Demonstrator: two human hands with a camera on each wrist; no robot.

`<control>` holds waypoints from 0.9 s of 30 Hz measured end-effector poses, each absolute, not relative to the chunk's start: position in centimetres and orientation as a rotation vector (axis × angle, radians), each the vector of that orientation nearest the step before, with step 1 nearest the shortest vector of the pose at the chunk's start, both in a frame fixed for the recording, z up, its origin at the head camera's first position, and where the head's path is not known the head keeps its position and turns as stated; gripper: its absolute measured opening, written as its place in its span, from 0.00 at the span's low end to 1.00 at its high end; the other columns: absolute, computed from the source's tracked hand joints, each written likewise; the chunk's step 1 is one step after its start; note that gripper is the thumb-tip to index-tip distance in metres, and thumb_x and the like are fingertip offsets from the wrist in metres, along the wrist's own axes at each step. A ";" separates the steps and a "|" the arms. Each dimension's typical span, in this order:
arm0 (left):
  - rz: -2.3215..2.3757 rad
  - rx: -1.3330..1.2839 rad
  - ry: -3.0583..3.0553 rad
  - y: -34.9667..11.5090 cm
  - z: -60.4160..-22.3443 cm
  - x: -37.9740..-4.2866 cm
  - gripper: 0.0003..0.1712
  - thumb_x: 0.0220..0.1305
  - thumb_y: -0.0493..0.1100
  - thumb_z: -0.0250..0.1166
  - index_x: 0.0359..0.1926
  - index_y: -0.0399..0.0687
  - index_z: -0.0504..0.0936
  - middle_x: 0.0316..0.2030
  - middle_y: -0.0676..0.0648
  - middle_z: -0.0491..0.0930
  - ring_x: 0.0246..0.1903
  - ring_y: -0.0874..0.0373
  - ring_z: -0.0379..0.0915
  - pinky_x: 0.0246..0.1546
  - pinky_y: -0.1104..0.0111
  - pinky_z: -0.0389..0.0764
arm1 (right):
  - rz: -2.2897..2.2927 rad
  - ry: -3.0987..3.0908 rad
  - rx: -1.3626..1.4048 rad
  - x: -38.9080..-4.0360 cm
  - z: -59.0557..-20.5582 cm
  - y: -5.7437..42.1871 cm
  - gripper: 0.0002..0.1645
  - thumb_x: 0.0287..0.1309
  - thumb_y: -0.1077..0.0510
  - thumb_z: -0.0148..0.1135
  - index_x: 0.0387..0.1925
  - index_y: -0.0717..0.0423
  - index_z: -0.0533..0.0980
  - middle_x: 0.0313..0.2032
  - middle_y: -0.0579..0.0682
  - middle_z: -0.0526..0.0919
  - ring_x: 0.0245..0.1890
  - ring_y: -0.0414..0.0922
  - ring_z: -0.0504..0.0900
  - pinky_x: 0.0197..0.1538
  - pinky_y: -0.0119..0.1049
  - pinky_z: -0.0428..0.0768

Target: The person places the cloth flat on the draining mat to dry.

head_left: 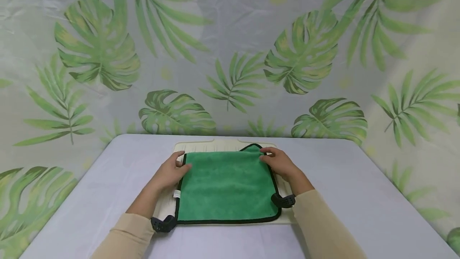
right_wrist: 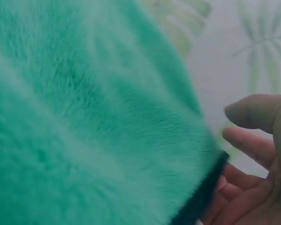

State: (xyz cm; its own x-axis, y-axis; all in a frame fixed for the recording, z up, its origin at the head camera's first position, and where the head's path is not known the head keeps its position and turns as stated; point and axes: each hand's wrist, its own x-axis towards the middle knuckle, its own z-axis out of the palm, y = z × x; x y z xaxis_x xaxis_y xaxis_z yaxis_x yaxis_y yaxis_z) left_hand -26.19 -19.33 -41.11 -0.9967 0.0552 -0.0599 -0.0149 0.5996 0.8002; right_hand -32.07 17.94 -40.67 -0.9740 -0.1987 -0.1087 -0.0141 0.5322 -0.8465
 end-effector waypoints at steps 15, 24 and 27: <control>1.397 -0.054 2.871 -18.0 -39.5 -30.9 0.24 0.76 0.61 0.56 0.38 0.45 0.82 0.29 0.47 0.77 0.27 0.55 0.69 0.27 0.66 0.71 | -1.483 2.817 -0.082 -33.9 -41.5 16.7 0.22 0.77 0.53 0.49 0.63 0.54 0.78 0.67 0.60 0.75 0.67 0.59 0.73 0.67 0.56 0.74; 1.336 -0.084 2.840 -18.1 -40.8 -32.3 0.24 0.76 0.52 0.58 0.63 0.43 0.79 0.62 0.37 0.78 0.62 0.41 0.75 0.60 0.52 0.78 | -1.274 2.835 -0.174 -34.7 -40.8 17.0 0.23 0.76 0.58 0.50 0.67 0.60 0.74 0.70 0.65 0.71 0.70 0.64 0.69 0.70 0.58 0.71; 1.379 -0.082 2.859 -18.3 -40.8 -32.6 0.23 0.77 0.49 0.57 0.66 0.45 0.79 0.67 0.37 0.76 0.66 0.39 0.72 0.65 0.49 0.75 | -1.400 2.791 -0.128 -34.8 -40.5 16.8 0.25 0.76 0.57 0.46 0.68 0.58 0.73 0.71 0.64 0.70 0.71 0.63 0.68 0.71 0.57 0.70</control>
State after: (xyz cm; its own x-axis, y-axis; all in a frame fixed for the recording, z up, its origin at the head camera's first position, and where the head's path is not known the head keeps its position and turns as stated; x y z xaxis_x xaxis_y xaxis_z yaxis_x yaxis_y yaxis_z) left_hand -32.60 -18.32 -40.77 -0.9981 -0.0612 0.0078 -0.0320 0.6216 0.7827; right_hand -34.85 16.79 -40.54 -0.9965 -0.0807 0.0223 -0.0661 0.5956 -0.8006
